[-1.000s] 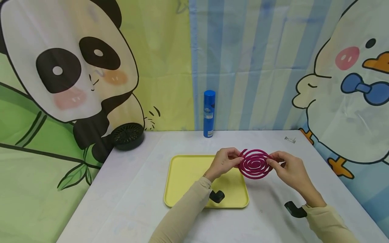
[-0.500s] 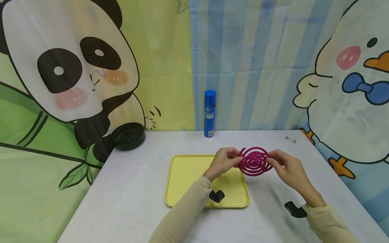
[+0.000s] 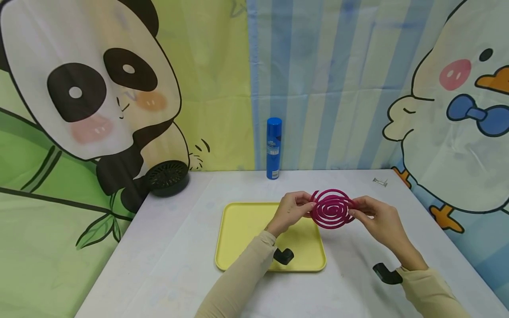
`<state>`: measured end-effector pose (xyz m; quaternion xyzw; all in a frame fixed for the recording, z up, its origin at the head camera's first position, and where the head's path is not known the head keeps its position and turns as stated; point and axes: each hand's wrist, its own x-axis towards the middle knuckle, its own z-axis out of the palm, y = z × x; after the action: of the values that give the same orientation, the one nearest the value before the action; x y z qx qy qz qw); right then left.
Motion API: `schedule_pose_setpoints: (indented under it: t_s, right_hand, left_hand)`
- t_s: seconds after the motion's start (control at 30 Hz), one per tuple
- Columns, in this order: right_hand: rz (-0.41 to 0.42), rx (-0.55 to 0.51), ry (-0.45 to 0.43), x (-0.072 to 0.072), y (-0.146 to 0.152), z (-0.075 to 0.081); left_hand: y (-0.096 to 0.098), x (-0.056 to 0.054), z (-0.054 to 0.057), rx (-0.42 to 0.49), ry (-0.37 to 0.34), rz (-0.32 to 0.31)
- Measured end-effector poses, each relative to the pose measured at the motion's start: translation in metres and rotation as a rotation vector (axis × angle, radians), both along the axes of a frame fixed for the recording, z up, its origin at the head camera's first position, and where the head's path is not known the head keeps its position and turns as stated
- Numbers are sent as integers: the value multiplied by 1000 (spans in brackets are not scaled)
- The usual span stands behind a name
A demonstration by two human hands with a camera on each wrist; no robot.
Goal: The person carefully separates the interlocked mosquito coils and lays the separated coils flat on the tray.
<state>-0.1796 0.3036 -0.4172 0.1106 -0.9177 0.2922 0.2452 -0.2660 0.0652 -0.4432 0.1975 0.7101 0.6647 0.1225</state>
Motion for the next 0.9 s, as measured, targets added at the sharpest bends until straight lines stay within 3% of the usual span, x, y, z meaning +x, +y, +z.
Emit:
schedule_pose_setpoints:
  t_s: [0.27, 0.63, 0.9]
  right_hand:
    - [-3, -8, -38, 2, 1, -1]
    - [45, -22, -3, 2, 3, -4]
    - [19, -72, -7, 1, 0, -3]
  left_hand:
    - [-1, -1, -2, 19, -14, 6]
    - [-1, -4, 1, 47, -83, 54]
    - [1, 2, 6, 53, -57, 61]
